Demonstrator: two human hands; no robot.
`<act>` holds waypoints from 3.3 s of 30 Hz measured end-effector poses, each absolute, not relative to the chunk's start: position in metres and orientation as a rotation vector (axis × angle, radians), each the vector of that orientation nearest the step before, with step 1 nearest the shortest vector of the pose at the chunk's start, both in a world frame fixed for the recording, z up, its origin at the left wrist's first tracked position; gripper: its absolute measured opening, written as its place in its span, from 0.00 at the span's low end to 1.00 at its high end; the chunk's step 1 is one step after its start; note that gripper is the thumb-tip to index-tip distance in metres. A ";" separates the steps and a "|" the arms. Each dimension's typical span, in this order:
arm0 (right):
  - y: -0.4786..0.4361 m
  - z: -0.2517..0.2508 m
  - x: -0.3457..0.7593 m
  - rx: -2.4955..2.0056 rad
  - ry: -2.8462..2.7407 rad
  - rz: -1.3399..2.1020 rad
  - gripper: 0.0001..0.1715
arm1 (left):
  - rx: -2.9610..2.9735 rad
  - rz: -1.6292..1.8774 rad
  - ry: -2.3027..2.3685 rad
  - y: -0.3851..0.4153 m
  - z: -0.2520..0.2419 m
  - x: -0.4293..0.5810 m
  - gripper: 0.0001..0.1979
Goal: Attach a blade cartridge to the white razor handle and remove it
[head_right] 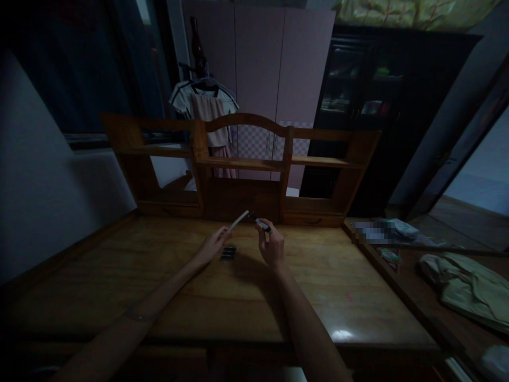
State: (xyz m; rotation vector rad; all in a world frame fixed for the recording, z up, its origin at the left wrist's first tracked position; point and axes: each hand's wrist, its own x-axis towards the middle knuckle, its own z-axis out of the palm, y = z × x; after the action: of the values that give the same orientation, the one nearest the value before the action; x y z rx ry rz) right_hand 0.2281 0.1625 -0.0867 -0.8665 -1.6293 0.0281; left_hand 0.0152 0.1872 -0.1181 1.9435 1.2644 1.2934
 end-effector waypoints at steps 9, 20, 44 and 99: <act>0.162 -0.086 0.229 -0.869 -1.635 0.065 0.14 | 2.017 1.208 1.264 0.182 -0.112 0.018 0.18; 0.158 -0.082 0.226 -0.842 -1.476 0.239 0.15 | 1.997 1.248 1.451 0.195 -0.128 0.009 0.17; 0.201 -0.102 0.243 -0.421 -0.557 1.627 0.03 | 1.888 1.428 1.217 0.182 -0.109 0.016 0.18; 0.195 -0.106 0.230 -0.668 -0.998 1.390 0.20 | 1.960 1.454 1.366 0.187 -0.115 0.017 0.15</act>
State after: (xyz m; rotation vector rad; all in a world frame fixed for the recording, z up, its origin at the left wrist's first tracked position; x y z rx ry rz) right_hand 0.2301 0.1948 -0.1057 -0.6682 -0.9977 1.3901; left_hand 0.0165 0.1867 -0.1153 1.9595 1.3664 1.4536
